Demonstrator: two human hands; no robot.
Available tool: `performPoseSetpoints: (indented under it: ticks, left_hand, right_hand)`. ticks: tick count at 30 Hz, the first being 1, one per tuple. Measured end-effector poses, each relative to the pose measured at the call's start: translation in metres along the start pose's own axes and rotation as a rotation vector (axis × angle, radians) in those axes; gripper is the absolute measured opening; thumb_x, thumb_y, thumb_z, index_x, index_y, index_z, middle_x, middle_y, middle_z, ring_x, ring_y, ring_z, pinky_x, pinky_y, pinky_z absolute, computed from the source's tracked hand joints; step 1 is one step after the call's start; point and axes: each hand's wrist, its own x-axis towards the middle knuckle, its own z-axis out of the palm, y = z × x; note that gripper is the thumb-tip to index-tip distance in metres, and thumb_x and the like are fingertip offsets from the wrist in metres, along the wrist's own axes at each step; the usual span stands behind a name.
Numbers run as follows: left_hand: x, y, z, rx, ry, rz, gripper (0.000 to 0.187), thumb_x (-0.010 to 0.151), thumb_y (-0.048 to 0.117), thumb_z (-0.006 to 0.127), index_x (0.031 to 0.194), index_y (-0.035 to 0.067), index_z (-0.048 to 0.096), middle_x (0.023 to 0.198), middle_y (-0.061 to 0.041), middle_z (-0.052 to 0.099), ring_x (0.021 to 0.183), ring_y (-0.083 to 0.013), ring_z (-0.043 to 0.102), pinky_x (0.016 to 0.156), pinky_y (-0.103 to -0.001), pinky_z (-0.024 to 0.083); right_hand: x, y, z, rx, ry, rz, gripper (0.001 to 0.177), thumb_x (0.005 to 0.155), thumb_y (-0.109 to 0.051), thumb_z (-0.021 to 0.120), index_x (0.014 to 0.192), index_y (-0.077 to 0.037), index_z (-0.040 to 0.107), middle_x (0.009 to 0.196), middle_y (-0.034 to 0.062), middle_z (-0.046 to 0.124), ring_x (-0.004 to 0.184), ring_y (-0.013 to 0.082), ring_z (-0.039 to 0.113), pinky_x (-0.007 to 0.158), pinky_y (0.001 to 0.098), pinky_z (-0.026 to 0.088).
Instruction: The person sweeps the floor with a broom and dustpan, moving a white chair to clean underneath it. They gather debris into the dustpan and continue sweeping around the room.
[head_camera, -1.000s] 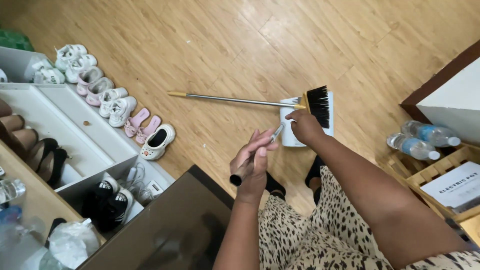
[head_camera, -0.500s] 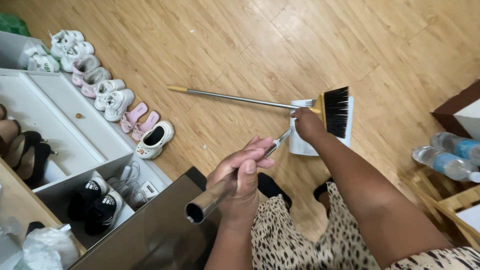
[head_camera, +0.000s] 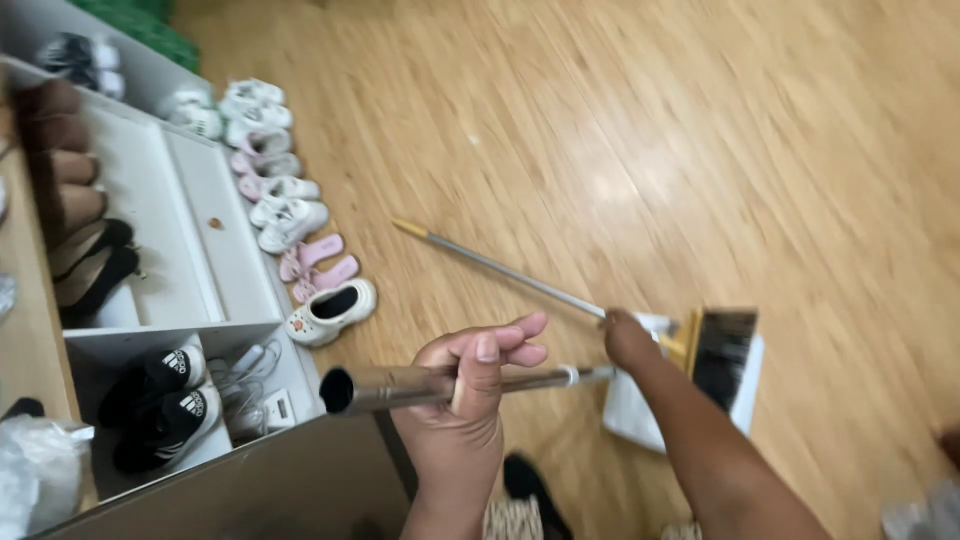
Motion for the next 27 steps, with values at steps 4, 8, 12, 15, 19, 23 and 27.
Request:
performPoseSetpoints:
  ticks: [4, 8, 12, 15, 19, 23, 27]
  left_hand:
    - [0.017, 0.006, -0.01, 0.068, 0.045, 0.072, 0.023, 0.101, 0.015, 0.062, 0.1, -0.007, 0.066, 0.092, -0.019, 0.079, 0.09, -0.0287, 0.08, 0.084, -0.043, 0.065]
    - [0.024, 0.005, -0.015, 0.055, 0.092, 0.078, 0.024, 0.099, 0.016, 0.065, 0.095, -0.007, 0.07, 0.084, -0.018, 0.078, 0.085, -0.0273, 0.081, 0.085, -0.039, 0.066]
    - [0.029, 0.011, -0.018, 0.084, 0.156, 0.026, 0.029, 0.097, 0.019, 0.064, 0.089, -0.007, 0.074, 0.081, -0.017, 0.08, 0.078, -0.0233, 0.08, 0.078, -0.035, 0.067]
    - [0.028, 0.011, -0.019, 0.106, 0.192, 0.042, 0.029, 0.096, 0.019, 0.063, 0.087, -0.007, 0.072, 0.08, -0.016, 0.081, 0.074, -0.0225, 0.081, 0.074, -0.033, 0.067]
    - [0.026, 0.013, -0.015, 0.132, 0.211, 0.083, 0.029, 0.097, 0.021, 0.063, 0.088, -0.006, 0.07, 0.076, -0.016, 0.078, 0.074, -0.0216, 0.081, 0.073, -0.032, 0.067]
    - [0.022, 0.013, -0.015, 0.115, 0.184, 0.112, 0.031, 0.096, 0.022, 0.064, 0.088, -0.006, 0.071, 0.077, -0.014, 0.077, 0.074, -0.0216, 0.081, 0.071, -0.033, 0.067]
    - [0.019, 0.011, -0.017, 0.085, 0.133, 0.139, 0.03, 0.098, 0.022, 0.064, 0.09, -0.006, 0.071, 0.075, -0.014, 0.077, 0.073, -0.0209, 0.079, 0.072, -0.032, 0.067]
  right_hand:
    - [0.039, 0.032, 0.036, -0.062, 0.022, -0.154, 0.03, 0.096, -0.021, 0.055, 0.117, -0.005, 0.07, 0.12, 0.0226, 0.068, 0.112, 0.039, 0.064, 0.097, 0.0462, 0.051]
    - [0.075, 0.055, 0.058, -0.169, 0.039, -0.29, 0.031, 0.097, -0.019, 0.059, 0.123, -0.005, 0.069, 0.133, 0.0217, 0.064, 0.121, 0.037, 0.063, 0.106, 0.0399, 0.051]
    - [0.092, 0.047, 0.059, -0.329, 0.012, -0.327, 0.053, 0.084, 0.004, 0.054, 0.126, -0.023, 0.072, 0.154, 0.0173, 0.049, 0.139, 0.0345, 0.051, 0.114, 0.0382, 0.045]
    - [0.096, 0.04, 0.059, -0.418, -0.089, -0.238, 0.068, 0.088, 0.003, 0.047, 0.147, -0.031, 0.052, 0.156, 0.0169, 0.041, 0.139, 0.035, 0.048, 0.112, 0.041, 0.045]
    - [0.11, 0.066, 0.078, -0.468, -0.053, -0.231, 0.063, 0.094, -0.005, 0.044, 0.154, -0.025, 0.039, 0.152, 0.0217, 0.042, 0.132, 0.038, 0.051, 0.106, 0.0447, 0.048]
    - [0.119, 0.079, 0.089, -0.464, -0.139, -0.121, 0.054, 0.1, -0.009, 0.042, 0.151, -0.027, 0.046, 0.133, 0.0161, 0.062, 0.124, 0.0335, 0.062, 0.103, 0.0442, 0.052]
    - [0.093, 0.056, 0.069, -0.28, -0.009, -0.037, 0.051, 0.094, -0.001, 0.046, 0.136, -0.025, 0.063, 0.119, 0.0175, 0.071, 0.114, 0.0356, 0.068, 0.098, 0.0473, 0.054]
